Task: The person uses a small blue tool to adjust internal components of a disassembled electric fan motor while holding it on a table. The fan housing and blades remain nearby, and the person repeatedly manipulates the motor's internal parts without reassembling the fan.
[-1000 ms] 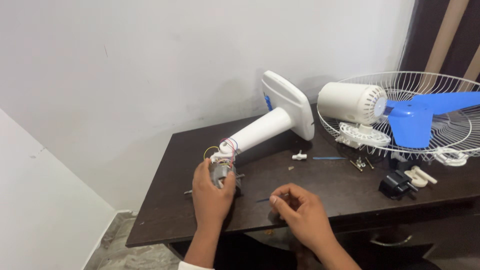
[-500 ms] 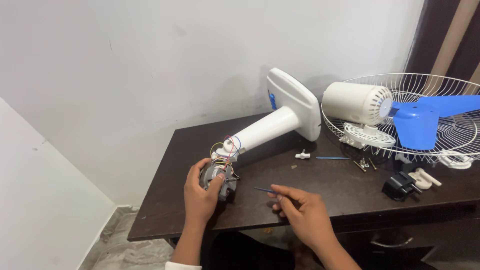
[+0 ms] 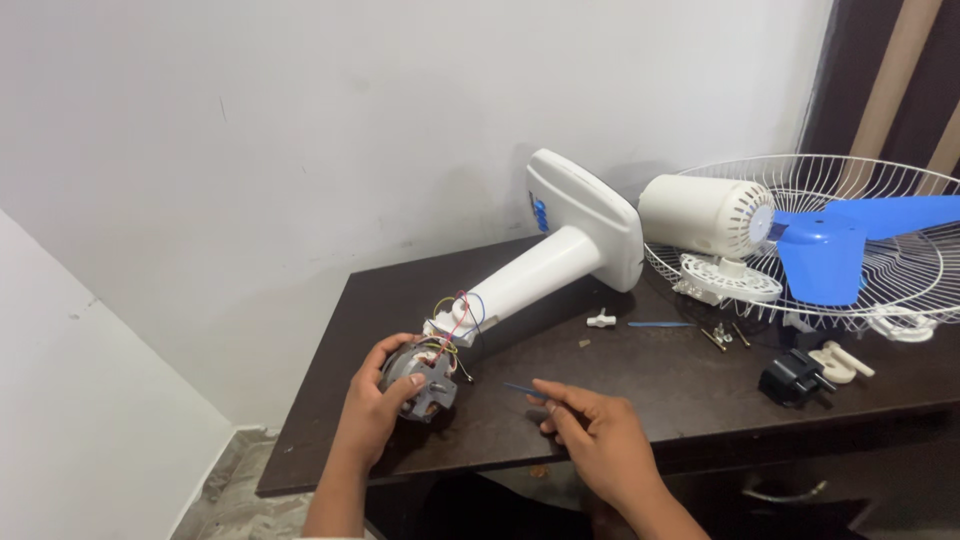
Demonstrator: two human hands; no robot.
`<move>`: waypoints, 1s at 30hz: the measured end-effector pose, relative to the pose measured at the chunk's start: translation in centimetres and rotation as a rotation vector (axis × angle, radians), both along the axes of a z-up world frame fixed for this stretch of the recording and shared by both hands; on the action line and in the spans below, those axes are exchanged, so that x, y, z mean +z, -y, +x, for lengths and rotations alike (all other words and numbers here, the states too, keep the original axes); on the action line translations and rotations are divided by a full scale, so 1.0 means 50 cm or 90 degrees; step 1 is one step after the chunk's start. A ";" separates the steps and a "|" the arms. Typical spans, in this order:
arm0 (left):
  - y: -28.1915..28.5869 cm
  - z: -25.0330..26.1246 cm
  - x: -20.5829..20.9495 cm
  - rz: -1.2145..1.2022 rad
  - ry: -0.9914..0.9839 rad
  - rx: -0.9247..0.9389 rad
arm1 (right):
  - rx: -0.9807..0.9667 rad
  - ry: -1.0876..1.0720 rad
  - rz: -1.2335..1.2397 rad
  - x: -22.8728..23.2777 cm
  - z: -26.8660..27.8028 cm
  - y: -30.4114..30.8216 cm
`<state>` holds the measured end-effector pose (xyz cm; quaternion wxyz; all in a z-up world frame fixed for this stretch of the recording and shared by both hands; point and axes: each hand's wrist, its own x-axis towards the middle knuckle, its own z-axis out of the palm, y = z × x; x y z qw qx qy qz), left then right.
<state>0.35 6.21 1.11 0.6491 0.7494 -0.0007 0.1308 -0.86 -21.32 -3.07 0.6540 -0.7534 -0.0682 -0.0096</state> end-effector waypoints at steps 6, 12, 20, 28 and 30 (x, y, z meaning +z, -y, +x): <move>-0.009 0.009 -0.016 -0.023 0.071 -0.034 | -0.037 0.001 -0.111 0.013 -0.009 -0.010; -0.011 0.005 -0.024 -0.053 0.064 -0.050 | -0.061 -0.055 -0.034 0.019 -0.016 -0.062; 0.002 0.001 -0.019 0.040 0.093 0.008 | 0.017 0.063 0.042 0.052 0.073 -0.123; 0.005 0.000 -0.020 0.139 0.171 0.035 | 0.050 0.038 -0.117 0.060 0.050 -0.117; 0.008 0.000 -0.015 0.163 0.181 0.050 | 0.065 0.061 -0.090 0.069 0.051 -0.115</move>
